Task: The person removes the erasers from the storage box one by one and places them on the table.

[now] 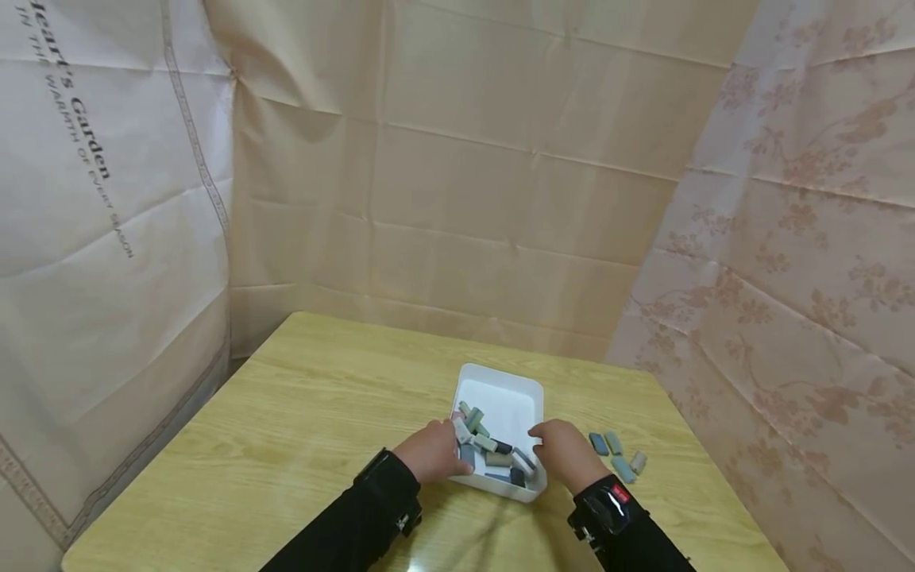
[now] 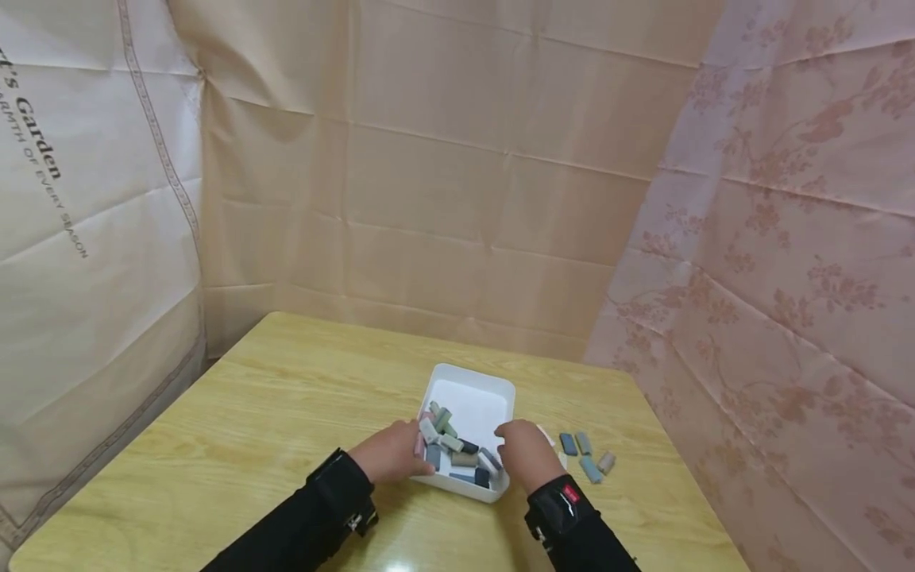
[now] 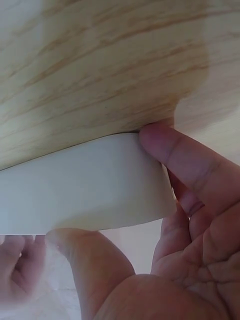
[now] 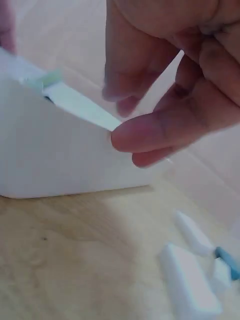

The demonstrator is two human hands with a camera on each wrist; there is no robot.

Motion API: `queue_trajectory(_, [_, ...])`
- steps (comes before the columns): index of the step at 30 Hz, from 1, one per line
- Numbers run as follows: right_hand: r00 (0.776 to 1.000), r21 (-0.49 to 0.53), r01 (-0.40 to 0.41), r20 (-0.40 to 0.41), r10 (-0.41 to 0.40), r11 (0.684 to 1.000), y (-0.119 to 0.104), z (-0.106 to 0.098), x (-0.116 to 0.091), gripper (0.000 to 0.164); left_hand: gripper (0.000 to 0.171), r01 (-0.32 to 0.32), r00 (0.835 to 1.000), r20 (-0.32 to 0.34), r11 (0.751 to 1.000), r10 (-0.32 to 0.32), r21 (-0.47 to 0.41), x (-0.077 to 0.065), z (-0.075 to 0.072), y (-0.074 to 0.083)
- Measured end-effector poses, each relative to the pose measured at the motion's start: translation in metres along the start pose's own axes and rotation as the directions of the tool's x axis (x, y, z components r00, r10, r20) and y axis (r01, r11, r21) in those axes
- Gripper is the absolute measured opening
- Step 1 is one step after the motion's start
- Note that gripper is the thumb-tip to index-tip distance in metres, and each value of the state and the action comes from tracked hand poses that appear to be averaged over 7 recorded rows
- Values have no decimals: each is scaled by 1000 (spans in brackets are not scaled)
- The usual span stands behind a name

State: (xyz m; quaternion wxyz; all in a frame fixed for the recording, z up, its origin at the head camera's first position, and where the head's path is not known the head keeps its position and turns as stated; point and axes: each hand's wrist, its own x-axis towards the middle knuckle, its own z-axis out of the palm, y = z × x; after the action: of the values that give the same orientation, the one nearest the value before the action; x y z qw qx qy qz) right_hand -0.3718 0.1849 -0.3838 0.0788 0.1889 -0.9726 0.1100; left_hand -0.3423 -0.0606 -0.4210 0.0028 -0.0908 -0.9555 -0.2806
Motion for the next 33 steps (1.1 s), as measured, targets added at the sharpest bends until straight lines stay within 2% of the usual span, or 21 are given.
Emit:
queue_trajectory(5, [999,-38,42,-13,-43,998,-10,11,9,19,77,-8,1000,-1,1000,8,-8,-2,-1,-2])
queue_trajectory(9, [985,-97,175,23,-173,980,-15,26,12,8,74,-13,1000,-14,1000,13,8,-2,-2,-2])
queue_trajectory(12, [976,-142,216,-1,-218,966,-18,37,13,19,72,-22,1000,-18,1000,22,13,-3,-2,-1])
queue_trajectory(14, [979,-144,200,-13,-204,969,-19,40,13,24,74,-29,999,-16,1000,29,11,-3,-2,0])
queue_trajectory(16, [983,-132,179,-26,-184,975,-20,41,12,22,75,-29,999,-12,1000,29,10,-2,-2,0])
queue_trajectory(23, [988,-61,145,-49,-148,988,-14,39,11,13,65,-26,1000,2,999,26,-20,0,-1,-1])
queue_trajectory(29, [993,50,37,-117,-31,998,-4,14,2,10,60,-36,999,8,999,36,-10,4,2,-3])
queue_trajectory(33, [989,66,-7,-144,17,998,19,-5,-4,8,61,-5,1000,22,1000,6,-20,7,2,-5])
